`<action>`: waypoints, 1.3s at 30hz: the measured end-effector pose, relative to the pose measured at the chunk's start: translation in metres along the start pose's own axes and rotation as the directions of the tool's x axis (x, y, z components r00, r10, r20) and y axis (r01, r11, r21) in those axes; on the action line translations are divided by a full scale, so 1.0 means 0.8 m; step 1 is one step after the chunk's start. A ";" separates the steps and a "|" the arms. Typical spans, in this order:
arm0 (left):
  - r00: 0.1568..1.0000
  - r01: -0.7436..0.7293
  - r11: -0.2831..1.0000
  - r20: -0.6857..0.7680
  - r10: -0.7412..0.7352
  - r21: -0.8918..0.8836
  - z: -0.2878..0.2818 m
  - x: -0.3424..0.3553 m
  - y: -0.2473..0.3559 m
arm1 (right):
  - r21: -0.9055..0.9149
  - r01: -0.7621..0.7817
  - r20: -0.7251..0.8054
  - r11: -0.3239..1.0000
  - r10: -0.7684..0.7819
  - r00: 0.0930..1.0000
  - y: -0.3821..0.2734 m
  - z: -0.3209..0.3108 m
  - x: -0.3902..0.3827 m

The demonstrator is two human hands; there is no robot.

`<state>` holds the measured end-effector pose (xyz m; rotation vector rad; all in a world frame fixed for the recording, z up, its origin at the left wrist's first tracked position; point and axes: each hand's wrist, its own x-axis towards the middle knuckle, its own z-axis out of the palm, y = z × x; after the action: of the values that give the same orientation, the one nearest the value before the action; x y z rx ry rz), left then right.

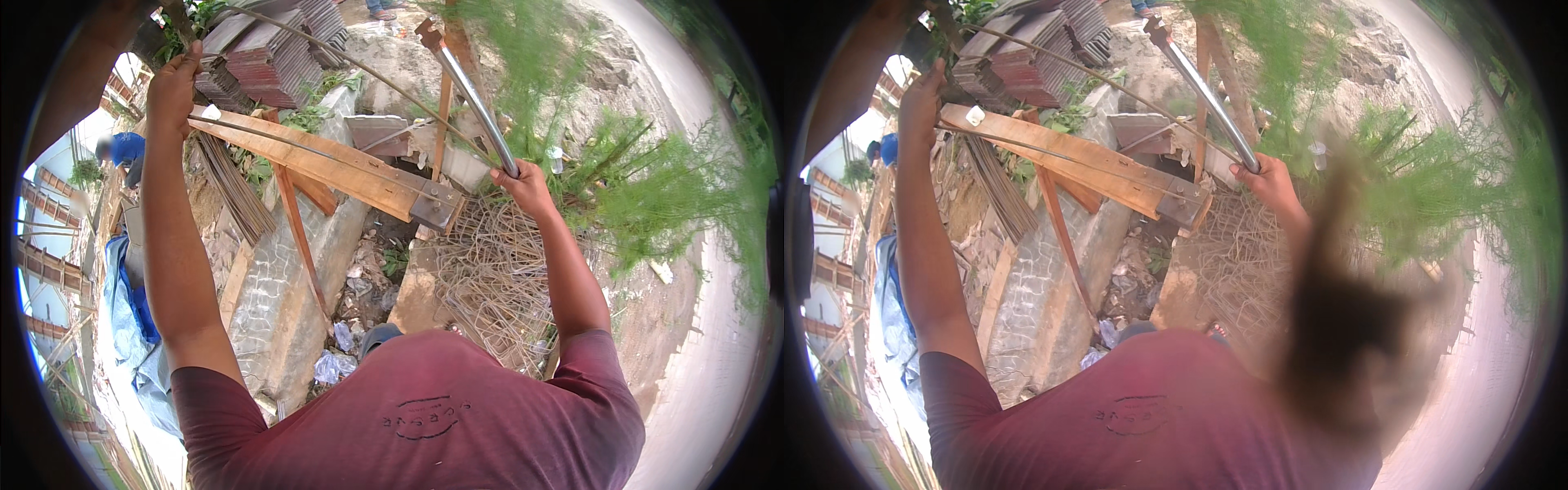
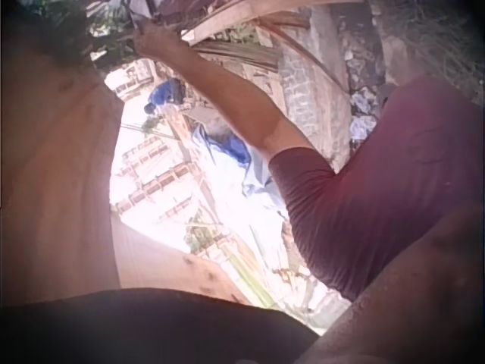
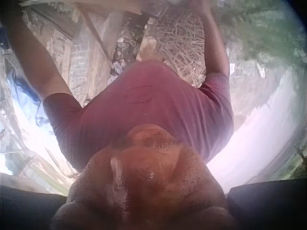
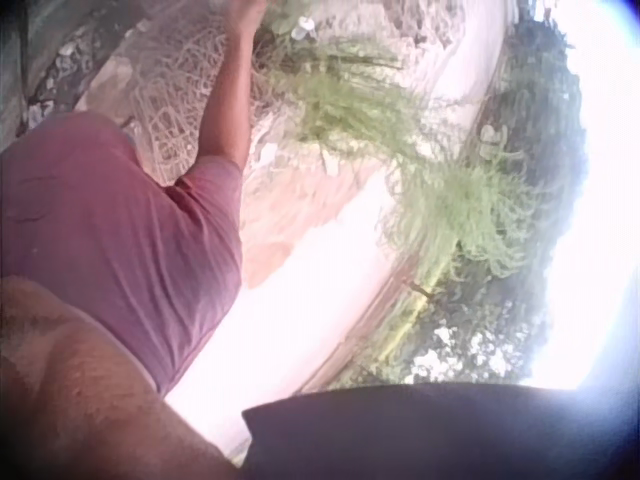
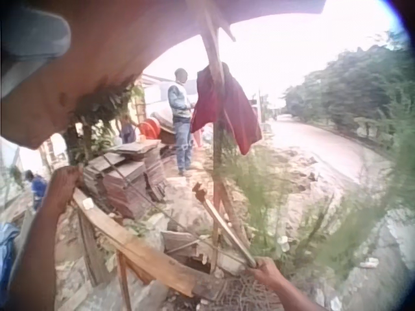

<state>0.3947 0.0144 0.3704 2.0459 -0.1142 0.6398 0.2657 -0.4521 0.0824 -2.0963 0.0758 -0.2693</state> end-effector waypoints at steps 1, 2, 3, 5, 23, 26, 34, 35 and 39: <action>0.989 -0.142 0.989 -0.025 0.143 0.048 0.009 0.030 -0.001 | 0.149 -0.065 0.096 0.987 0.051 0.994 -0.001 0.007 -0.002; 0.955 -0.288 0.953 -0.038 0.293 0.097 0.020 0.059 0.005 | 0.169 -0.077 0.119 0.983 0.057 0.991 -0.003 0.012 -0.006; 0.947 -0.317 0.922 0.023 0.321 0.224 0.023 0.091 0.011 | 0.185 -0.095 0.145 0.978 0.069 0.987 -0.006 0.021 -0.011; 0.971 -0.204 0.878 -0.023 0.237 0.434 0.020 0.087 0.075 | 0.239 -0.097 0.183 0.966 0.053 0.982 -0.014 0.049 -0.016; 0.737 -0.665 0.680 0.126 0.664 0.308 0.303 0.215 0.005 | 0.264 -0.295 0.055 0.919 0.291 0.955 0.118 0.130 0.132; 0.716 -0.696 0.692 0.110 0.690 0.190 0.312 0.216 -0.005 | 0.346 -0.294 0.039 0.891 0.300 0.953 0.151 0.152 0.178; 0.794 -0.605 0.775 0.061 0.605 0.183 0.297 0.216 -0.036 | 0.244 -0.218 0.013 0.945 0.221 0.975 0.153 0.178 0.262; 0.839 -0.542 0.813 0.081 0.538 0.213 0.290 0.222 -0.043 | 0.217 -0.258 -0.001 0.941 0.265 0.964 0.145 0.173 0.248; 0.935 -0.351 0.889 0.159 0.317 0.295 0.254 0.249 -0.099 | 0.275 -0.330 -0.116 0.903 0.372 0.921 0.135 0.144 0.166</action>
<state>0.6720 -0.0757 0.3228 2.4012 -0.4626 0.8023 0.4267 -0.4325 -0.0452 -1.7650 0.4932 -0.2193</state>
